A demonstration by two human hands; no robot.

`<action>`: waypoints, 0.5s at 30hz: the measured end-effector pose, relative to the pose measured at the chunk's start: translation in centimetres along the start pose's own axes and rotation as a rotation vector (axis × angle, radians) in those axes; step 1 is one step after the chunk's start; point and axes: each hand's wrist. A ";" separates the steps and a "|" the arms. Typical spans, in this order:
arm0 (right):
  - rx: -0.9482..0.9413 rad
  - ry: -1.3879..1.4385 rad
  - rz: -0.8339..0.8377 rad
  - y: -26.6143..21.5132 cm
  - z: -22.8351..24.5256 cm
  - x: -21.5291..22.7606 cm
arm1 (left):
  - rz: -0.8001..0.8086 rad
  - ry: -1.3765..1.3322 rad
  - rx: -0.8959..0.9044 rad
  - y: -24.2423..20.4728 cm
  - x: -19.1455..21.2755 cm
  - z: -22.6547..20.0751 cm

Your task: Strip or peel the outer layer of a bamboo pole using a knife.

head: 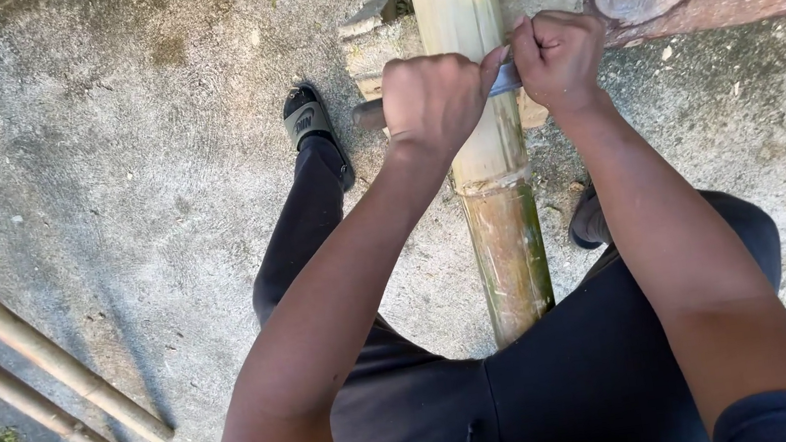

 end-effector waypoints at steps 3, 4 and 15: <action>-0.018 0.029 0.055 0.2 -0.4 -0.1 | -0.085 0.018 -0.001 -0.4 0.2 0.1; -0.017 0.032 0.058 0.3 -0.2 -0.1 | -0.084 0.018 0.003 -0.4 0.2 0.1; 0.001 0.020 0.112 0.3 -0.1 0.2 | -0.003 -0.006 0.008 -0.6 0.5 0.0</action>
Point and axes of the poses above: each hand's wrist, its own y-axis towards the middle knuckle, its own x-axis out of the back of the hand, z = x × y, and after that the axes turned 10 degrees about -x, right-handed
